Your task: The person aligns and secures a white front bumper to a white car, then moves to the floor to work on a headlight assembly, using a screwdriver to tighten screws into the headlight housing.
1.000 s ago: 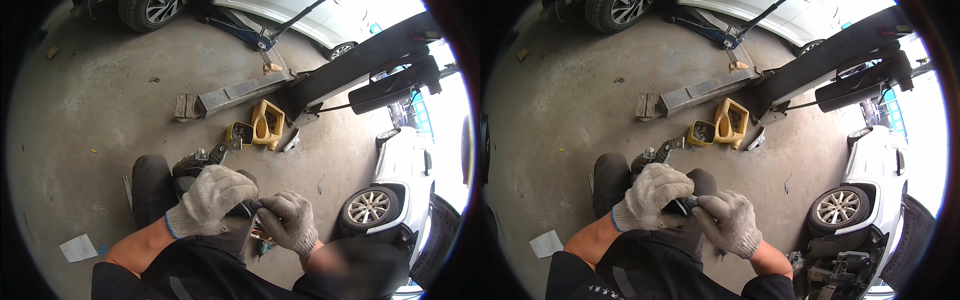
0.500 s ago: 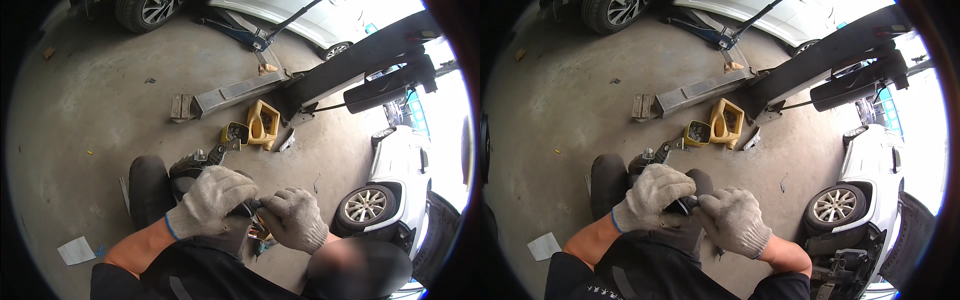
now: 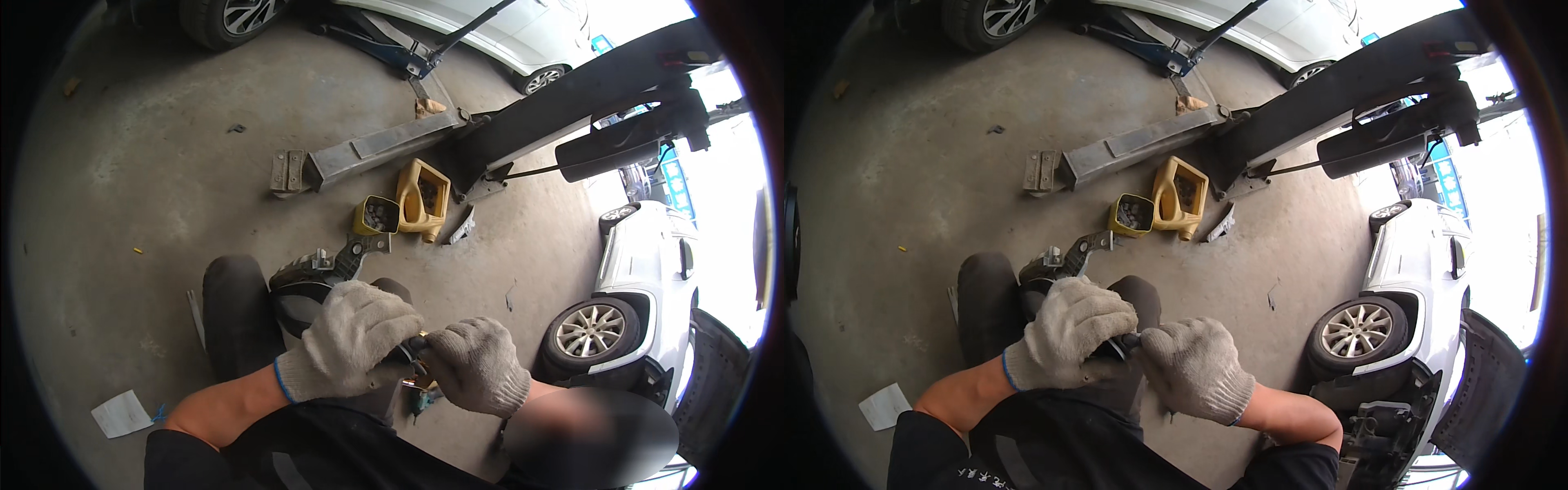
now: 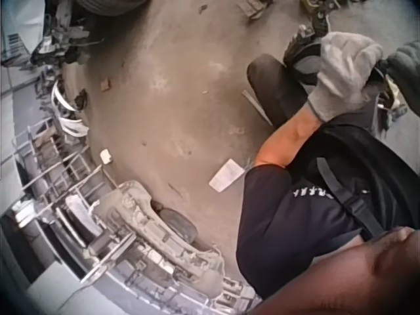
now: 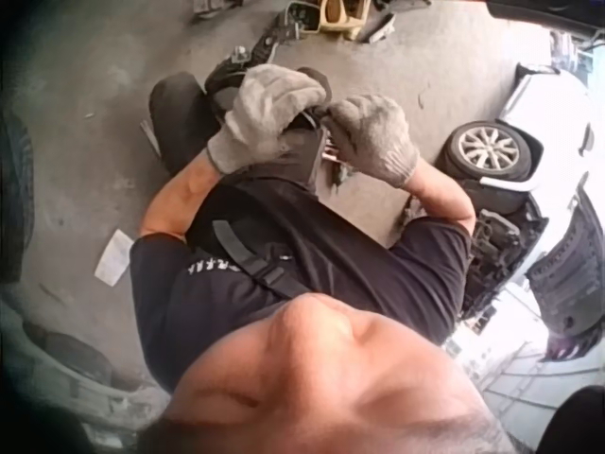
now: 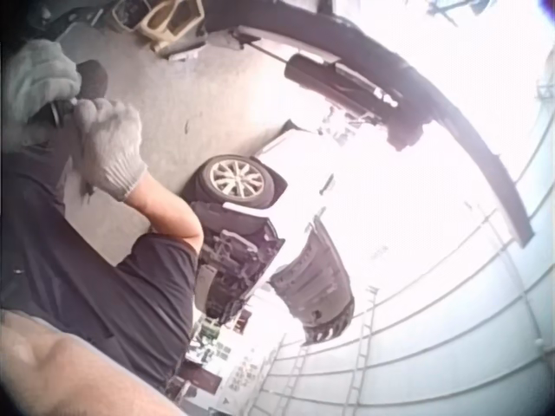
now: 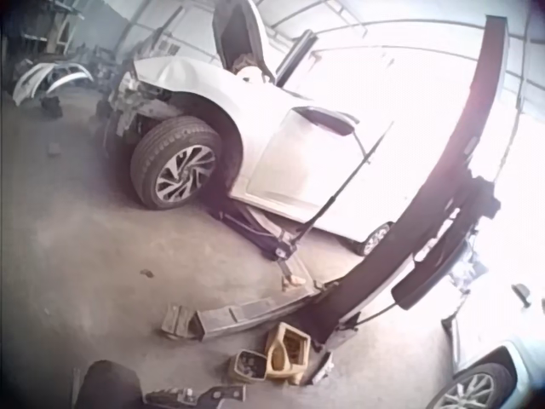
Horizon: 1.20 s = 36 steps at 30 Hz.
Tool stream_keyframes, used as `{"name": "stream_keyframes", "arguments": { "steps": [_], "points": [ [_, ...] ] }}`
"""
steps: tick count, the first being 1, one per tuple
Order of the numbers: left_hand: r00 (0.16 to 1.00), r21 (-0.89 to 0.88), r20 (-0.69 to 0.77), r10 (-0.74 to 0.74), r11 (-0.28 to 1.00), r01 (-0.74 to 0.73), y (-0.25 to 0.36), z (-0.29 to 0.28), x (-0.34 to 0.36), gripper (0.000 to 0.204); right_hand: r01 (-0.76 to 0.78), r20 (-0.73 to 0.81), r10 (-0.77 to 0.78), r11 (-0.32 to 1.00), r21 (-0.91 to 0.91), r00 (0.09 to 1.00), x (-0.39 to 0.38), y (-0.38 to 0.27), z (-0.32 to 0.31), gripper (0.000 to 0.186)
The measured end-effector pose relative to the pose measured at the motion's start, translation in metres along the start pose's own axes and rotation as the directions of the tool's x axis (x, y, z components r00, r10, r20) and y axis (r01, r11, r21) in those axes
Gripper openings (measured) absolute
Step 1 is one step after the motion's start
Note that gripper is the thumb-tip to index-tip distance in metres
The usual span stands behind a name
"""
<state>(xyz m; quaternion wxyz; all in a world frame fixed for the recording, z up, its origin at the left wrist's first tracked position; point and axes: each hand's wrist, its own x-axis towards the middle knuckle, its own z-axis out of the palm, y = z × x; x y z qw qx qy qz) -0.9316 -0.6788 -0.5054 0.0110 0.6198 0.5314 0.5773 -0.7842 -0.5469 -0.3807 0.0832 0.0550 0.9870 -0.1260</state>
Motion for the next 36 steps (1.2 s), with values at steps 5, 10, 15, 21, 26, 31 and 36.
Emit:
{"name": "stream_keyframes", "arguments": {
  "steps": [5, 10, 15, 21, 26, 31, 36],
  "points": [
    [0.999, 0.008, -0.003, -0.037, 0.999, 0.037, 0.005, 0.000, 0.002, 0.058, -0.022, -0.035, 0.024, 0.998, 0.064, 0.999, -0.004, 0.001, 0.009, 0.021],
    [0.998, 0.028, 0.010, -0.064, 0.998, 0.063, 0.004, 0.000, 0.002, 0.059, 0.037, -0.019, -0.038, 0.998, -0.044, 0.999, 0.003, 0.005, 0.006, 0.018],
    [1.000, -0.015, -0.027, -0.005, 1.000, 0.004, 0.000, 0.001, 0.004, 0.050, 0.061, -0.015, -0.061, 0.998, -0.033, 0.998, 0.005, 0.008, 0.007, 0.016],
    [0.996, -0.006, -0.042, 0.073, 0.997, -0.073, -0.004, 0.006, 0.005, 0.047, 0.069, -0.036, -0.070, 0.997, -0.021, 0.997, 0.005, 0.010, 0.007, 0.015],
    [0.993, 0.037, -0.068, 0.092, 0.995, -0.089, -0.005, 0.006, 0.006, 0.048, 0.075, -0.074, -0.074, 0.997, 0.004, 0.995, 0.005, 0.014, 0.011, 0.017],
    [0.994, 0.062, -0.054, 0.100, 0.993, -0.096, -0.007, 0.002, 0.006, 0.048, -0.056, -0.187, 0.105, 0.967, 0.250, 0.977, -0.011, 0.003, 0.004, 0.038],
    [0.997, 0.073, -0.012, 0.077, 0.994, -0.076, -0.001, -0.004, 0.008, 0.044, -0.055, -0.261, 0.178, 0.907, 0.417, 0.949, -0.028, 0.011, 0.032, 0.055]
  ]
}}
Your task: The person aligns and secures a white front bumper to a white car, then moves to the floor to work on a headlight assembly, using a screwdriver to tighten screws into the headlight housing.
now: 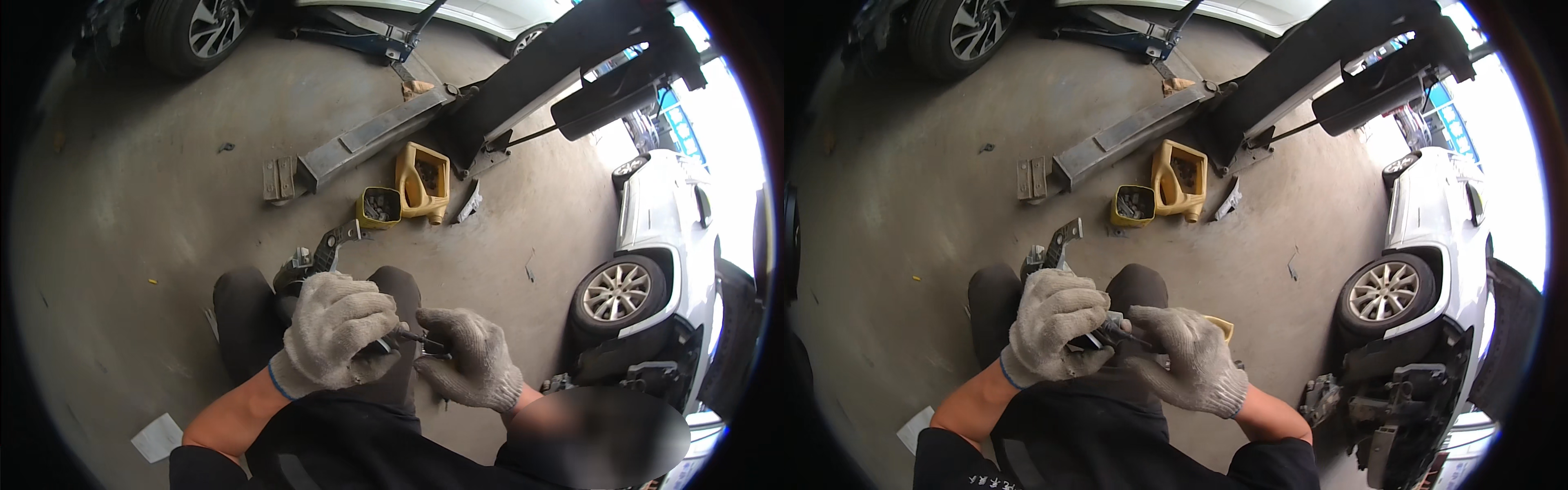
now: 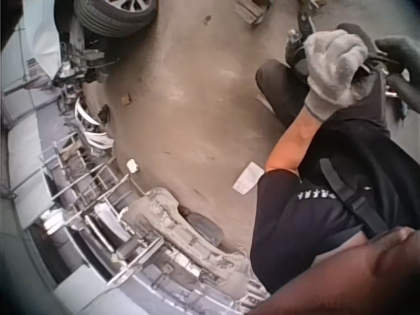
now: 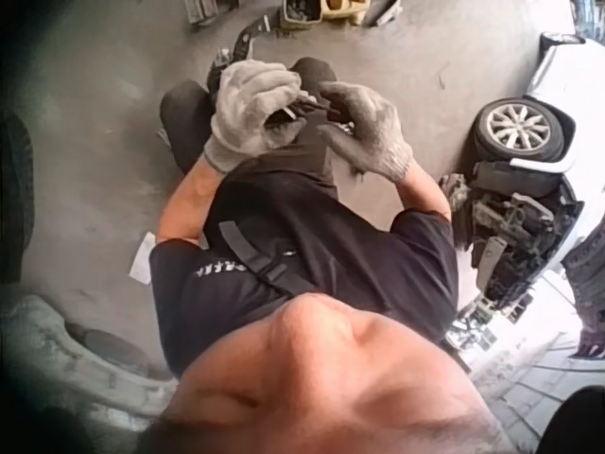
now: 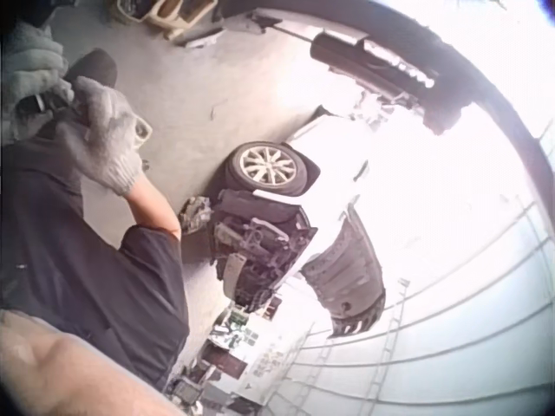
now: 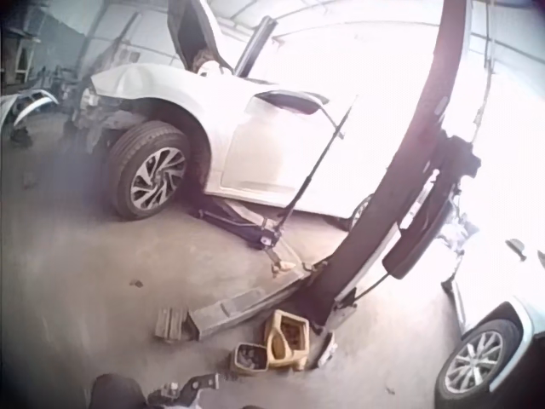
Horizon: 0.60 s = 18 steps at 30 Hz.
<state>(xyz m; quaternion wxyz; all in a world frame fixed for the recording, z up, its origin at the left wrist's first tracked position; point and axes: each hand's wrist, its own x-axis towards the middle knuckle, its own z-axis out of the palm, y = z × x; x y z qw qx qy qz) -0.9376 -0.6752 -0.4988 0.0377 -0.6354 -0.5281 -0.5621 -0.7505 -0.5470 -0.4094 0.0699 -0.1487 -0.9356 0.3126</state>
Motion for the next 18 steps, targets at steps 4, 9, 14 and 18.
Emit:
{"name": "stream_keyframes", "arguments": {
  "steps": [4, 9, 14, 18],
  "points": [
    [1.000, 0.033, -0.006, 0.013, 0.999, -0.013, 0.003, 0.003, 0.001, 0.045, -0.051, -0.125, 0.080, 0.975, 0.215, 0.989, -0.008, 0.002, 0.021, 0.057],
    [0.999, 0.036, 0.031, 0.017, 0.999, -0.018, 0.004, -0.001, 0.002, 0.047, -0.033, -0.214, 0.113, 0.938, 0.346, 0.970, -0.012, 0.005, 0.044, 0.057],
    [0.999, 0.064, 0.036, 0.001, 0.998, -0.003, 0.008, -0.002, 0.004, 0.044, 0.034, -0.307, 0.087, 0.929, 0.368, 0.948, -0.012, 0.010, 0.057, 0.054],
    [1.000, 0.139, 0.005, -0.014, 0.990, 0.013, 0.005, -0.006, 0.000, 0.044, 0.137, -0.400, 0.007, 0.934, 0.330, 0.916, 0.005, 0.012, 0.072, 0.040]
  ]
}}
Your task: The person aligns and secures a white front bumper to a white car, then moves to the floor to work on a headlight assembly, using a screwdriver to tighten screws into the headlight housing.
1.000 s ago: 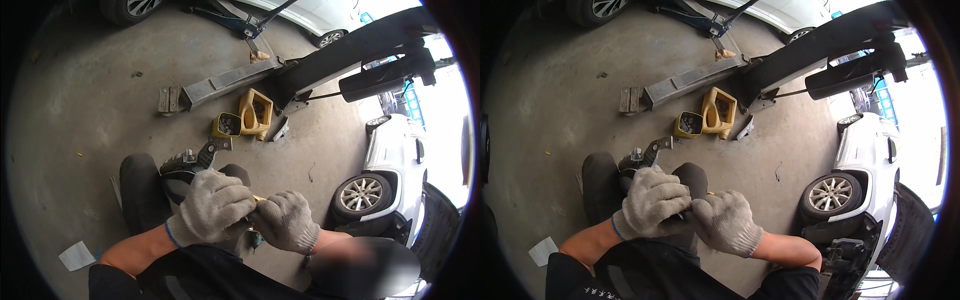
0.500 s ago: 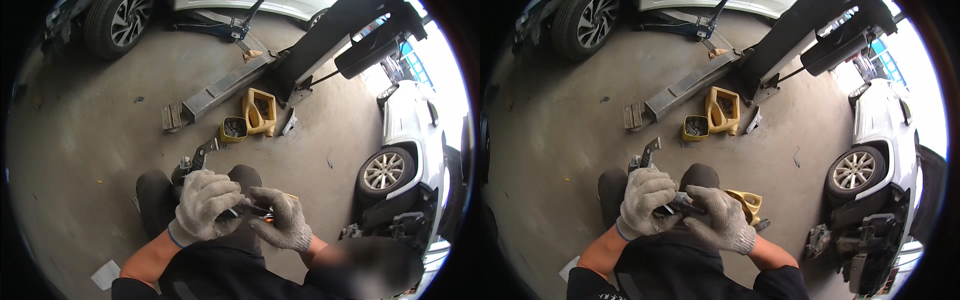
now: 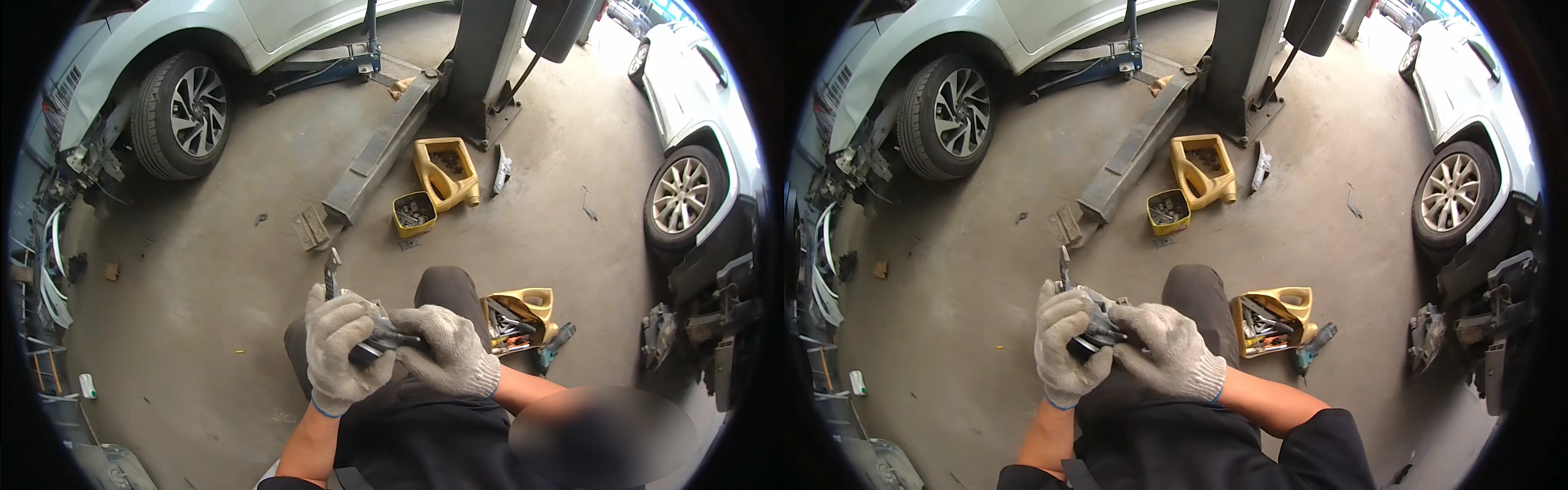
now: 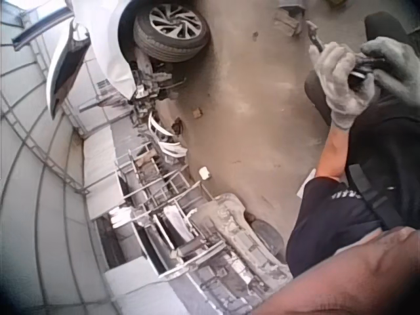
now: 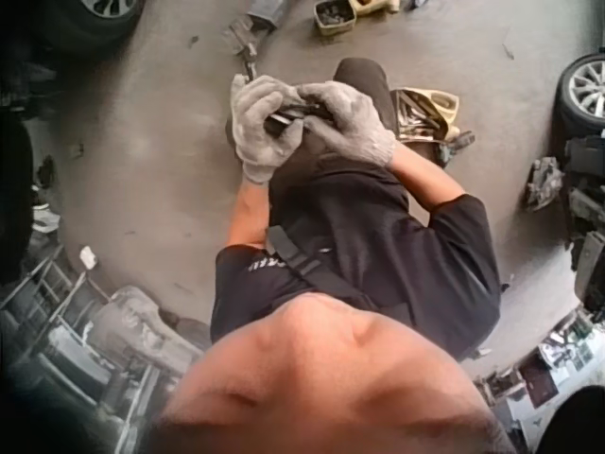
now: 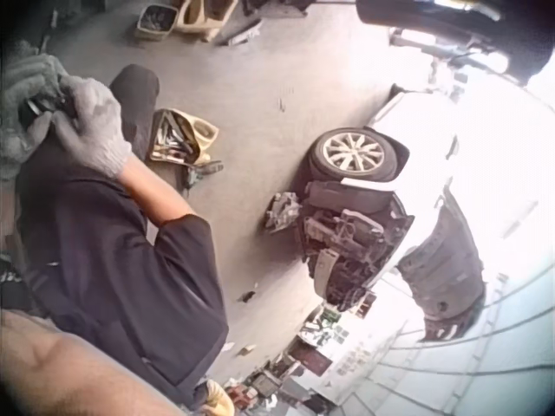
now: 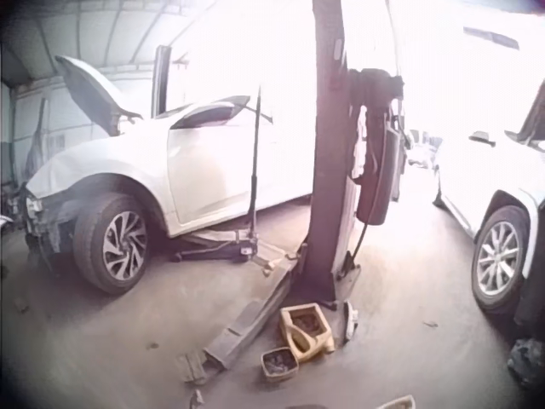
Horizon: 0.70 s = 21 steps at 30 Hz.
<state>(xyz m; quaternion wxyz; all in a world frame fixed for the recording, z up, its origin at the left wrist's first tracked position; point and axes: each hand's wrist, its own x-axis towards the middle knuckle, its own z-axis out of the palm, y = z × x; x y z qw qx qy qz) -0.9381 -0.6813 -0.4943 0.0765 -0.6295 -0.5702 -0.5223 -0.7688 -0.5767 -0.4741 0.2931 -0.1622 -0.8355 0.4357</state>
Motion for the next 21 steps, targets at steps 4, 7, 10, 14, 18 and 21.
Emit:
{"name": "stream_keyframes", "arguments": {
  "steps": [4, 7, 10, 14, 18, 21],
  "points": [
    [0.997, -0.050, -0.019, -0.080, 0.996, 0.079, -0.019, -0.010, -0.006, 0.046, 0.020, 0.058, -0.016, 0.998, -0.065, 0.998, 0.019, 0.006, 0.010, 0.048],
    [0.972, -0.027, -0.055, -0.229, 0.973, 0.228, -0.033, -0.027, -0.014, 0.054, -0.051, 0.027, 0.056, 0.988, -0.147, 0.998, 0.027, 0.016, 0.028, 0.052],
    [0.913, -0.161, -0.141, -0.384, 0.919, 0.361, -0.049, -0.031, -0.015, 0.054, -0.122, 0.068, 0.147, 0.950, -0.289, 0.987, 0.025, 0.035, 0.050, 0.058],
    [0.797, -0.194, -0.190, -0.573, 0.818, 0.542, -0.049, -0.022, -0.007, 0.055, -0.202, 0.185, 0.254, 0.945, -0.259, 0.949, 0.019, 0.069, 0.081, 0.066],
    [0.774, -0.128, -0.245, -0.584, 0.811, 0.571, -0.051, -0.013, 0.001, 0.052, -0.253, 0.282, 0.312, 0.941, -0.227, 0.907, 0.032, 0.085, 0.086, 0.069],
    [0.773, -0.098, -0.254, -0.581, 0.811, 0.577, -0.050, -0.012, 0.000, 0.052, -0.233, 0.378, 0.296, 0.951, -0.203, 0.877, 0.045, 0.089, 0.074, 0.068]
  ]
}}
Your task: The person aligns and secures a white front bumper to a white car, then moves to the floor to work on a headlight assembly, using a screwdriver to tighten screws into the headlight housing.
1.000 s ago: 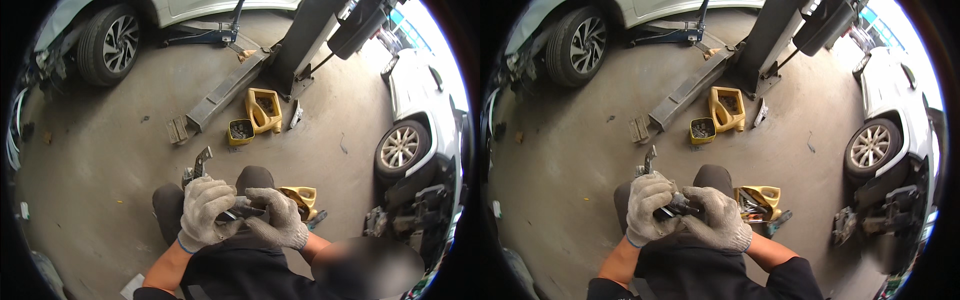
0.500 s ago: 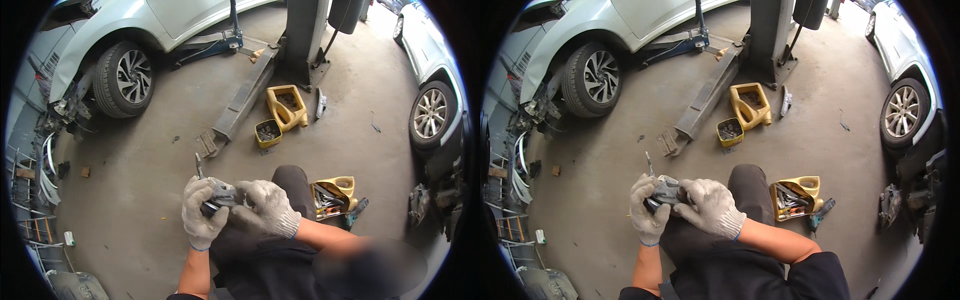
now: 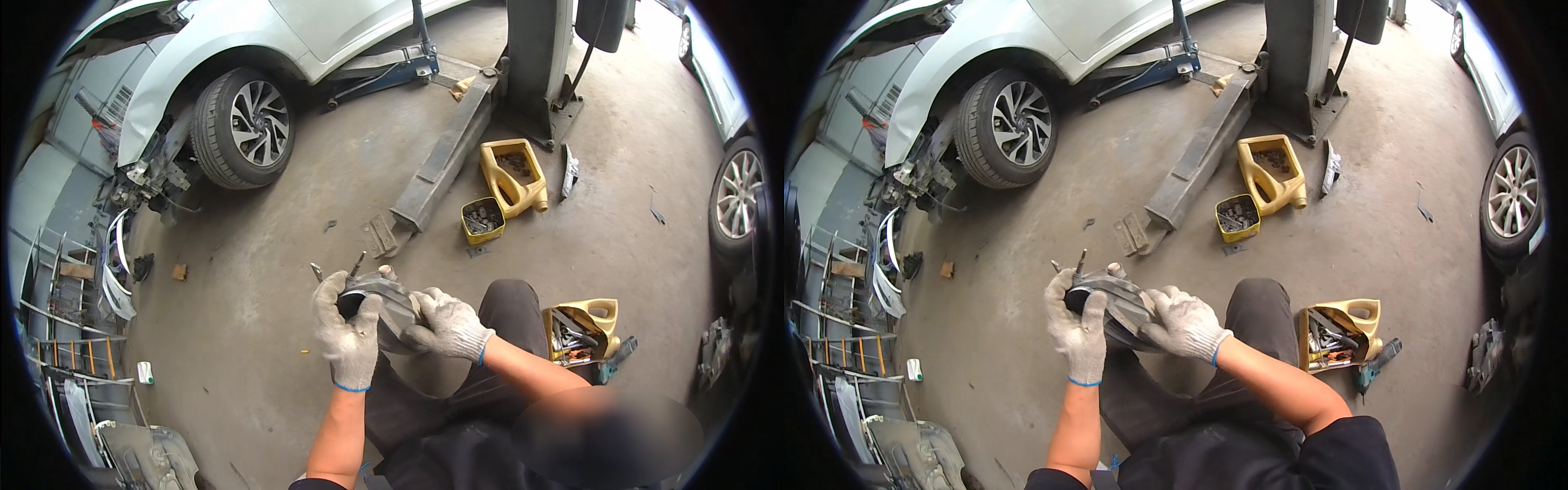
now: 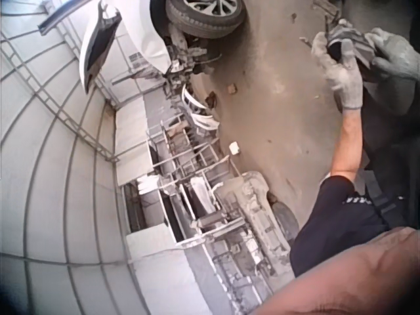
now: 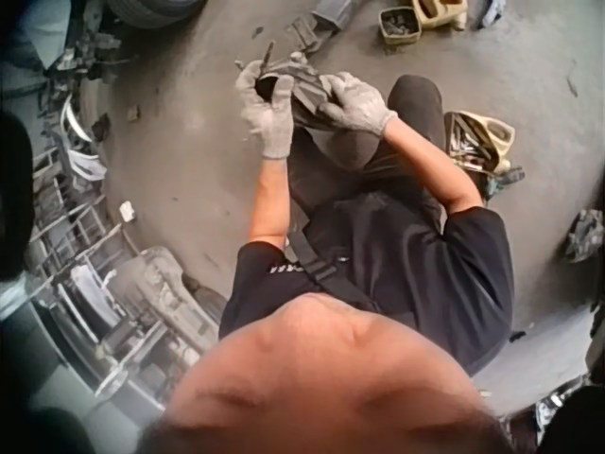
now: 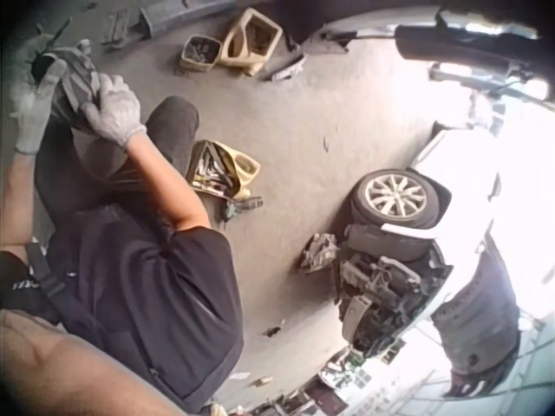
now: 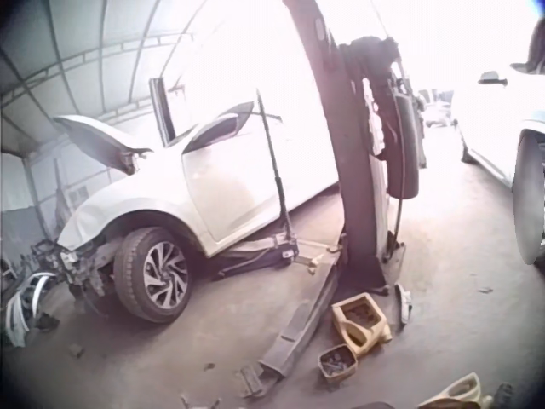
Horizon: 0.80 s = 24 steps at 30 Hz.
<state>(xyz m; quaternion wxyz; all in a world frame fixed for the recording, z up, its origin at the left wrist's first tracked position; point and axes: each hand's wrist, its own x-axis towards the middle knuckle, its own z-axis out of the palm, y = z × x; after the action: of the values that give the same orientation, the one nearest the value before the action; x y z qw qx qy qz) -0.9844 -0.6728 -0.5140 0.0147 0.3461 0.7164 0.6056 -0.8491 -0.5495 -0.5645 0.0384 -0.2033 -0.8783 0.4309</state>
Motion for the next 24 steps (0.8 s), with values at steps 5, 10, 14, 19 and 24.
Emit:
{"name": "stream_keyframes", "arguments": {
  "steps": [5, 10, 14, 19, 24],
  "points": [
    [0.996, 0.172, 0.035, 0.083, 0.981, -0.088, 0.013, 0.005, -0.007, 0.048, 0.139, -0.300, -0.077, 0.971, 0.194, 0.951, 0.007, -0.005, -0.028, 0.058],
    [0.968, 0.434, -0.005, 0.252, 0.873, -0.225, 0.028, 0.024, -0.016, 0.048, 0.257, -0.357, -0.006, 0.705, 0.661, 0.934, 0.025, -0.062, -0.063, 0.033],
    [0.957, 0.525, 0.078, 0.280, 0.804, -0.278, 0.051, 0.033, -0.021, 0.046, 0.261, -0.289, -0.084, 0.709, 0.655, 0.954, 0.036, -0.063, -0.062, 0.022],
    [0.981, 0.365, 0.130, 0.143, 0.913, -0.181, 0.057, 0.020, -0.031, 0.043, 0.194, -0.129, -0.147, 0.641, 0.742, 0.981, 0.027, -0.054, -0.071, 0.023],
    [0.962, 0.067, 0.254, 0.102, 0.990, -0.123, 0.053, 0.011, -0.021, 0.047, 0.207, -0.099, -0.223, 0.538, 0.817, 0.970, 0.018, -0.044, -0.069, 0.022]
  ]
}}
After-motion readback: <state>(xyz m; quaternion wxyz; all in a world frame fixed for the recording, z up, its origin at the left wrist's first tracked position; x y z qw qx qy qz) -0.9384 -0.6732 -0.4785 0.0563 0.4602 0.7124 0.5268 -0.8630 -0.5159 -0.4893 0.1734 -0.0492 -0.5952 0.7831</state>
